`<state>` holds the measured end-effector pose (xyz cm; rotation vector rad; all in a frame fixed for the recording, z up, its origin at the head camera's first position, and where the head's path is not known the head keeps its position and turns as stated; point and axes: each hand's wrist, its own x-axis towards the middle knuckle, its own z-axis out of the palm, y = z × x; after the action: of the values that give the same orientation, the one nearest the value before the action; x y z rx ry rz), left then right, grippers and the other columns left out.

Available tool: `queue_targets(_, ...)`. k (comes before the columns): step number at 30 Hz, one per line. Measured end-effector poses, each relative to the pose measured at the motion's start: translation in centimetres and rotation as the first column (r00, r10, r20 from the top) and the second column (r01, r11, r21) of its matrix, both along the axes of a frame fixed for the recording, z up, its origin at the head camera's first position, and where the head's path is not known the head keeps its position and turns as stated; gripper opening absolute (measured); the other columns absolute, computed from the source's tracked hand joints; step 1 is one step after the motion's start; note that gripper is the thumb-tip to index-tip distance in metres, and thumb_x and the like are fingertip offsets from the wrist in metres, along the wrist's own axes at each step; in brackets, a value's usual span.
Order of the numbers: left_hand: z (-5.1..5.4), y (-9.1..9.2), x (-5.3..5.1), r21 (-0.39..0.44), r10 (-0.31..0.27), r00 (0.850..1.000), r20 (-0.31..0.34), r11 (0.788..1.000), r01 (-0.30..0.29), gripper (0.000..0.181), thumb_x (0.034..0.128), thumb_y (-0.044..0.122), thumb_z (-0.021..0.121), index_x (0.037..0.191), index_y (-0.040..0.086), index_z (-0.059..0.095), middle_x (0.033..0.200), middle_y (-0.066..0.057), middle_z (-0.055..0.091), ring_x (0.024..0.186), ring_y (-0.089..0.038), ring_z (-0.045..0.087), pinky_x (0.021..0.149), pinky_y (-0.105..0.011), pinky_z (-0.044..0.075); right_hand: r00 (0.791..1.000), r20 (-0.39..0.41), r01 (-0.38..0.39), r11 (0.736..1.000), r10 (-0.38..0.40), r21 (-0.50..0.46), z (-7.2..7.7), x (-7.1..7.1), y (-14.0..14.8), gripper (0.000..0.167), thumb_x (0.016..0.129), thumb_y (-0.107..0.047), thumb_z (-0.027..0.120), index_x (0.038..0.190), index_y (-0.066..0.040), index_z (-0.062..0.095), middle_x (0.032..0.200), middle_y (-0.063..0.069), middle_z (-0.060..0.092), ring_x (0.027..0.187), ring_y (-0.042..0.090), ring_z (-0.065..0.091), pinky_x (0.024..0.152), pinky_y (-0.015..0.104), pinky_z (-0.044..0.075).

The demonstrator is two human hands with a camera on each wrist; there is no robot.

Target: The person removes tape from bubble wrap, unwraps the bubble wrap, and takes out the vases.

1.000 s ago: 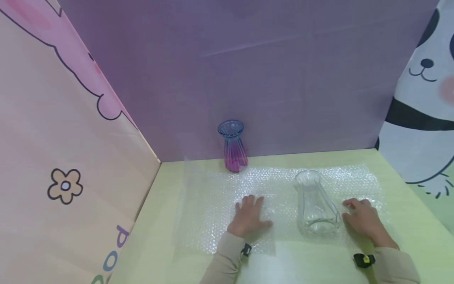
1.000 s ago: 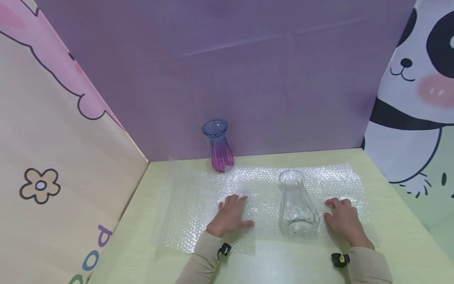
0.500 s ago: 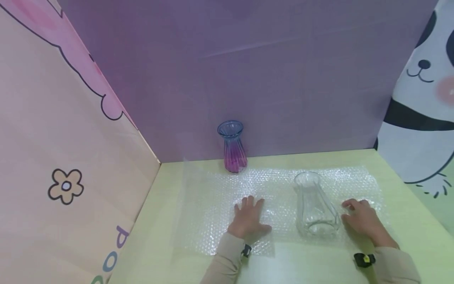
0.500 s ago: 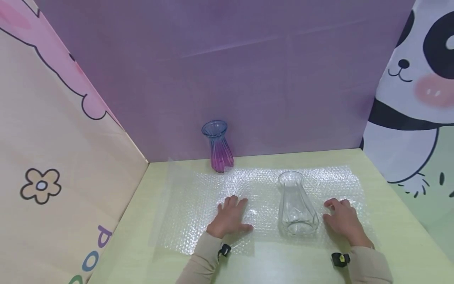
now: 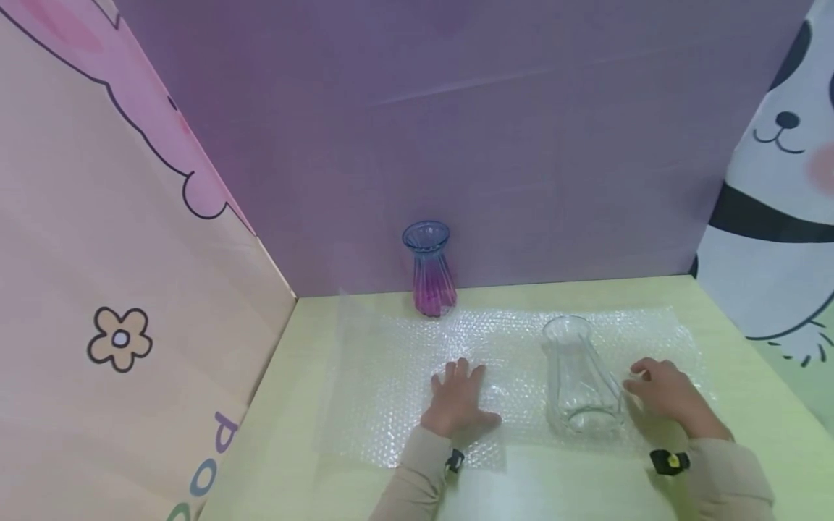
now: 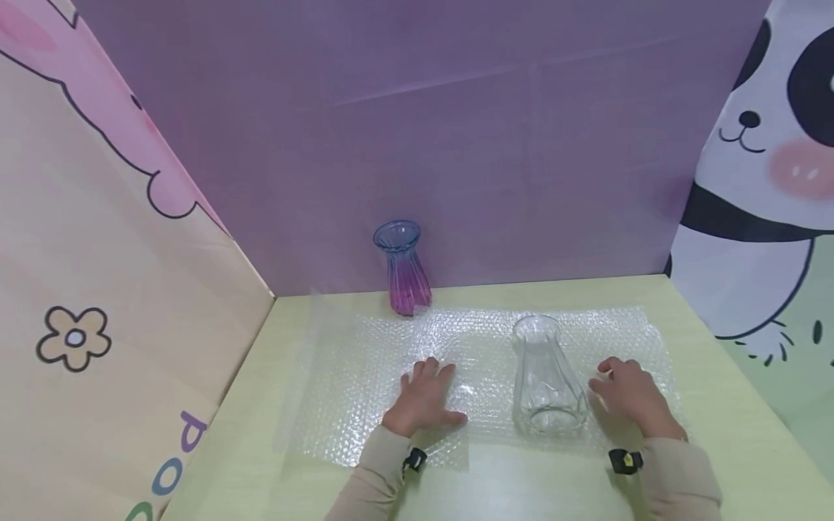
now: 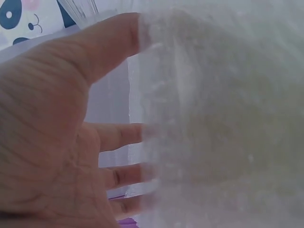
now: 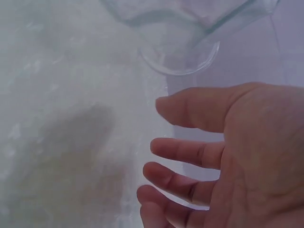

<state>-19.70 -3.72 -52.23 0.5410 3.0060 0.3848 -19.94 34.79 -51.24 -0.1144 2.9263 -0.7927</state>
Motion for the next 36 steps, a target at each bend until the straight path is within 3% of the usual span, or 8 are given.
queue_targets(7, -0.2, 0.0, -0.1, 0.0, 0.006, 1.0, -0.009, 1.0, -0.006, 0.093, 0.0721, 0.059, 0.078, 0.152, 0.023, 0.046, 0.15, -0.011, 0.047, 0.139, -0.034, 0.042, 0.107, -0.064, 0.041, 0.999, -0.051, -0.016, 0.997, 0.012, -0.081, 1.1, -0.4, -1.1, 0.045, 0.105, -0.029, 0.055, 0.125, 0.011, 0.058, 0.115, 0.035, 0.065, 0.102, 0.049, 0.064, 0.08, 0.056, 0.056)
queue_targets(11, -0.2, 0.0, 0.0, 0.008, 0.02, 1.0, -0.008, 1.0, -0.02, 0.093, 0.0706, 0.058, 0.079, 0.151, 0.025, 0.047, 0.148, -0.01, 0.049, 0.137, -0.032, 0.044, 0.108, -0.063, 0.041, 0.999, -0.048, -0.015, 0.991, 0.008, -0.134, 1.6, -0.3, -2.0, 0.05, 0.107, -0.036, 0.051, 0.13, 0.008, 0.057, 0.123, 0.033, 0.064, 0.106, 0.045, 0.064, 0.078, 0.046, 0.058)
queue_targets(15, -0.2, 0.1, 0.3, 0.041, 0.036, 0.999, 0.0, 0.999, -0.036, 0.091, 0.0684, 0.056, 0.08, 0.149, 0.027, 0.049, 0.147, -0.01, 0.051, 0.136, -0.031, 0.045, 0.108, -0.065, 0.04, 1.0, 0.022, -0.012, 0.974, 0.017, -0.227, 2.0, -0.1, -2.9, 0.06, 0.108, -0.043, 0.046, 0.138, 0.009, 0.05, 0.13, 0.033, 0.059, 0.107, 0.037, 0.065, 0.077, 0.038, 0.061)
queue_targets(18, -0.2, 0.1, 0.5, 0.055, 0.048, 0.999, 0.005, 0.997, -0.048, 0.091, 0.0676, 0.056, 0.081, 0.149, 0.029, 0.05, 0.148, -0.01, 0.051, 0.138, -0.033, 0.044, 0.108, -0.07, 0.037, 0.997, 0.073, -0.006, 0.957, 0.028, -0.291, 2.4, -0.2, -3.4, 0.068, 0.108, -0.048, 0.043, 0.144, 0.01, 0.043, 0.136, 0.035, 0.053, 0.11, 0.038, 0.064, 0.079, 0.04, 0.063)
queue_targets(26, 0.1, 0.0, 0.3, 0.053, 0.051, 0.999, 0.005, 0.997, -0.051, 0.091, 0.0674, 0.057, 0.082, 0.148, 0.031, 0.05, 0.151, -0.009, 0.049, 0.141, -0.034, 0.042, 0.108, -0.074, 0.035, 0.965, 0.255, 0.011, 0.961, 0.063, -0.278, 3.0, -1.2, -4.4, 0.092, 0.104, -0.064, 0.036, 0.151, 0.014, 0.025, 0.148, 0.044, 0.038, 0.126, 0.053, 0.053, 0.084, 0.048, 0.06)
queue_targets(31, 0.1, 0.0, 0.0, 0.029, 0.049, 0.999, 0.0, 0.998, -0.049, 0.091, 0.0666, 0.059, 0.083, 0.147, 0.031, 0.051, 0.148, -0.008, 0.051, 0.137, -0.032, 0.044, 0.106, -0.071, 0.039, 0.941, 0.328, 0.035, 0.942, 0.081, -0.334, 2.8, -1.4, -5.0, 0.093, 0.104, -0.064, 0.036, 0.152, 0.015, 0.024, 0.148, 0.04, 0.041, 0.125, 0.048, 0.055, 0.086, 0.052, 0.059)
queue_targets(36, 0.2, -0.2, -0.1, 0.018, 0.045, 0.999, -0.009, 0.999, -0.045, 0.091, 0.0662, 0.06, 0.084, 0.146, 0.03, 0.052, 0.147, -0.009, 0.051, 0.137, -0.033, 0.045, 0.104, -0.071, 0.041, 0.927, 0.365, 0.062, 0.924, 0.087, -0.377, 2.4, -1.5, -5.3, 0.083, 0.104, -0.064, 0.037, 0.145, 0.008, 0.04, 0.139, 0.028, 0.057, 0.119, 0.036, 0.06, 0.084, 0.05, 0.058)
